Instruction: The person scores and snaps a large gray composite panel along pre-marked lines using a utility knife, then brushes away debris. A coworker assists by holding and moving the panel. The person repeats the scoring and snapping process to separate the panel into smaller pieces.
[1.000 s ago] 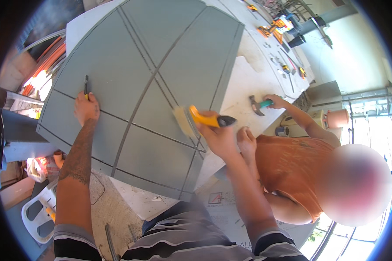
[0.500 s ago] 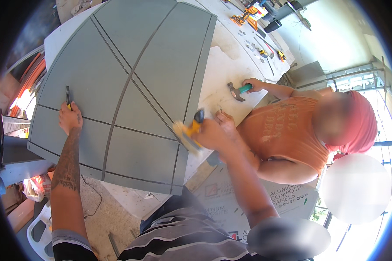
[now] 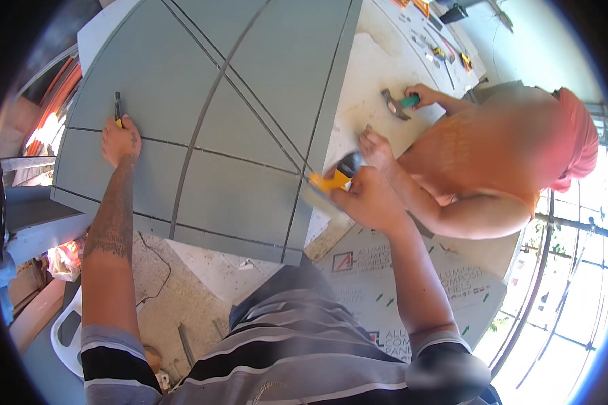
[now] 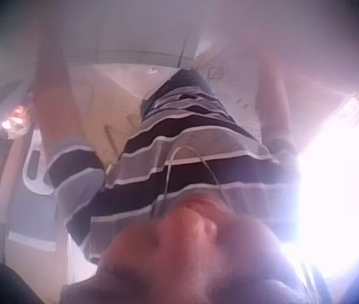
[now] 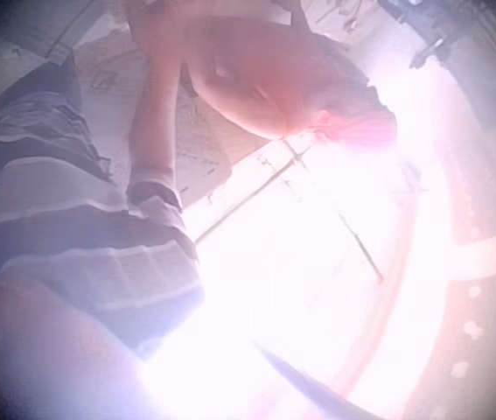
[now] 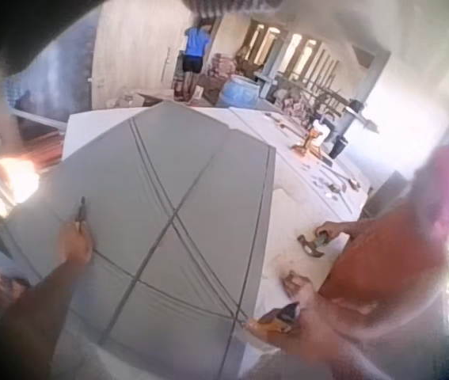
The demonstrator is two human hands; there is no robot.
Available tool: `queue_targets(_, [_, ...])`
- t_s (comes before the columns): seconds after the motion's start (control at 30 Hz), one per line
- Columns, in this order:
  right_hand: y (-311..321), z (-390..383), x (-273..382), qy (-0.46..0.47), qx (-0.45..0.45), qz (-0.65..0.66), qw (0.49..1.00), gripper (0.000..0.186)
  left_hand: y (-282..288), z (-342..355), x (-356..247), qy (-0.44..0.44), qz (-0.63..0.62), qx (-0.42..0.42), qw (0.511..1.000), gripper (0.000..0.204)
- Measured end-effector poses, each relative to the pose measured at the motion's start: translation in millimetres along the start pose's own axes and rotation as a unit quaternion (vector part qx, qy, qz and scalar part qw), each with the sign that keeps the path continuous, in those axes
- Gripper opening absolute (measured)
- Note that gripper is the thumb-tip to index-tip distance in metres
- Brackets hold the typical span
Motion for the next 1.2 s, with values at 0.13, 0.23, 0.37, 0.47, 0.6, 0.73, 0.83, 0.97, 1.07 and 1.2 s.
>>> queue_targets(0.13, [-47,-45,15,-0.028,0.07,-0.065,0.995,0.025,0,2,6,0.012,0.004,-0.005,1.0,0.053])
queue_targets(0.23, [-66,-103,41,0.145,0.163,0.049,0.975,0.029,0,-1,2,0.009,0.012,0.009,1.0,0.052])
queue_targets(0.37, [-33,-92,32,0.123,0.069,0.049,0.989,0.029,-2,0,8,0.013,0.013,-0.004,1.0,0.052])
queue_targets(0.47, [-35,-85,32,0.112,0.118,-0.116,0.98,0.027,-2,3,6,0.01,0.026,-0.001,1.0,0.053])
queue_targets(0.6, [-68,-90,33,0.2,0.087,0.1,0.971,0.031,-2,3,1,0.008,0.007,-0.008,1.0,0.053])
queue_targets(0.73, [-61,-94,39,0.204,0.073,0.112,0.97,0.035,-3,2,6,0.01,0.032,0.001,0.999,0.053])
queue_targets(0.83, [-49,-93,37,0.206,0.129,0.0,0.97,0.038,-2,2,6,0.012,0.02,-0.006,1.0,0.052])
queue_targets(0.97, [-82,-99,57,0.334,0.139,0.137,0.922,0.04,-4,2,2,0.001,0.002,-0.012,1.0,0.052])
queue_targets(1.07, [-77,-108,55,0.339,0.102,0.145,0.924,0.044,0,2,1,0.007,0.013,-0.004,1.0,0.052])
queue_targets(1.2, [-85,-90,34,0.195,0.054,0.06,0.977,0.049,6,2,2,0.016,0.02,-0.003,1.0,0.05])
Point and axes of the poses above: each hand's wrist, its own z-axis towards the middle knuckle, its own y-axis out of the back of the hand, x = y × z, the point moved 7 cm from there along z, towards the middle knuckle, and after that the axes turned 10 degrees about -x, right-handed, at the moved point
